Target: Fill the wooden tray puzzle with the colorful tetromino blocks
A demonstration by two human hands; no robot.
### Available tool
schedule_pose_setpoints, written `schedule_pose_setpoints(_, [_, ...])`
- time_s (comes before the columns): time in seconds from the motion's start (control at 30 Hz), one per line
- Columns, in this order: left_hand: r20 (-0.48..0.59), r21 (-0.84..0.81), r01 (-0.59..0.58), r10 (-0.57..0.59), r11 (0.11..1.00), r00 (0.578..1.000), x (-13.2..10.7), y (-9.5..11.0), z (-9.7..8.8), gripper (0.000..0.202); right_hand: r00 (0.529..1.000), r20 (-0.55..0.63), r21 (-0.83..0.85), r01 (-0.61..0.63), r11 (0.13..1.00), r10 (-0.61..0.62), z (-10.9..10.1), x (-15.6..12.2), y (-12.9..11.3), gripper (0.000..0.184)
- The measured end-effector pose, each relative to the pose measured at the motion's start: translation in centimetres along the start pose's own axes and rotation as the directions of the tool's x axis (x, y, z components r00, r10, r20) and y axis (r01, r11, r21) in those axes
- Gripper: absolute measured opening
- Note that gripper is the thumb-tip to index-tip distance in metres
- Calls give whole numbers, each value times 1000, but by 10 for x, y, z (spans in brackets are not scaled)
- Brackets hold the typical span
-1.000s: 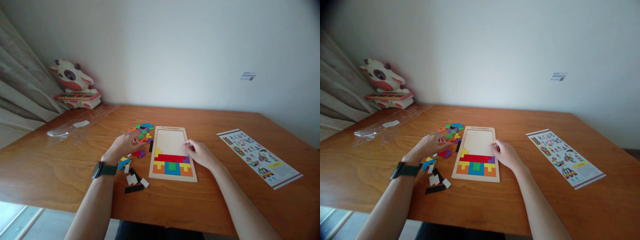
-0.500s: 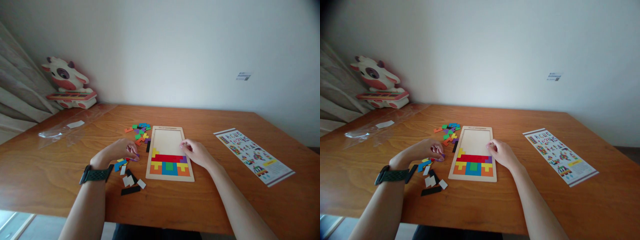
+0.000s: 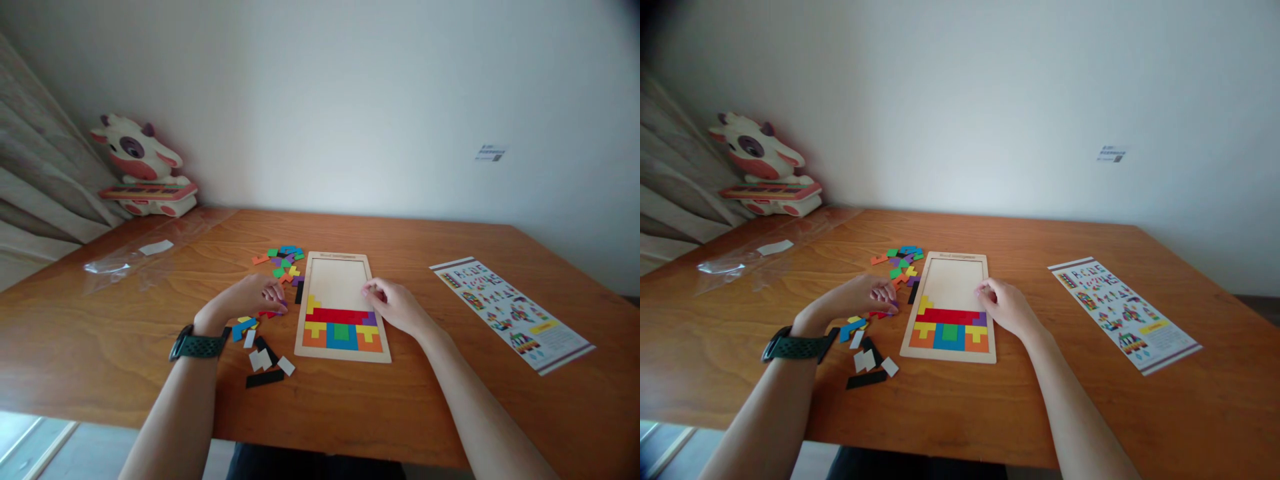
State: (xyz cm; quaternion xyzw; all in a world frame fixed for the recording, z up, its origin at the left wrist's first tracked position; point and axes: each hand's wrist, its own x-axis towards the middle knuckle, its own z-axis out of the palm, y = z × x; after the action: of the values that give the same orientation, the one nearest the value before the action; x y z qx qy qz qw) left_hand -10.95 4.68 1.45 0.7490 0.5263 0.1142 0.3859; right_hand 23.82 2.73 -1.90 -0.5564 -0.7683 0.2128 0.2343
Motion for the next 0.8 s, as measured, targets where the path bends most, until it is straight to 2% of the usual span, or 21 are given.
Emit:
schedule_pose_setpoints(0.13, [-171,-19,-116,111,993,979,6,-1,5,32,1000,2,6,-14,1000,14,-1,0,-2,23])
schedule_pose_setpoints(0.2, [-229,16,-134,134,991,964,8,-1,7,34,1000,3,7,-15,1000,15,-1,-1,-2,22])
schedule_pose_setpoints(0.3, [-245,72,-85,100,994,964,9,0,7,37,1000,5,4,-14,1000,14,-1,-1,-1,21])
schedule_pose_setpoints(0.37, [-295,121,-34,69,992,953,9,2,5,40,1000,5,6,-12,1000,12,-1,-1,-2,22])
schedule_pose_setpoints(0.43, [-400,163,28,40,986,915,8,5,4,45,1000,4,8,-10,1000,10,-1,-1,-2,23])
schedule_pose_setpoints(0.5, [-509,183,86,19,979,861,7,6,2,48,1000,3,6,-12,1000,12,-2,-1,-3,24])
schedule_pose_setpoints(0.57, [-572,209,130,13,969,820,8,6,2,47,1000,5,5,-12,1000,12,-2,-1,-3,23])
schedule_pose_setpoints(0.6, [-579,229,146,14,963,815,8,5,2,45,1000,4,6,-10,1000,10,-1,-1,-2,22])
schedule_pose_setpoints(0.67, [-547,260,160,9,952,837,9,1,3,45,1000,0,9,-5,1000,5,-1,0,-1,21])
schedule_pose_setpoints(0.8, [-394,215,114,-21,970,919,12,-6,6,46,1000,-10,1,5,1000,-5,0,0,0,20])
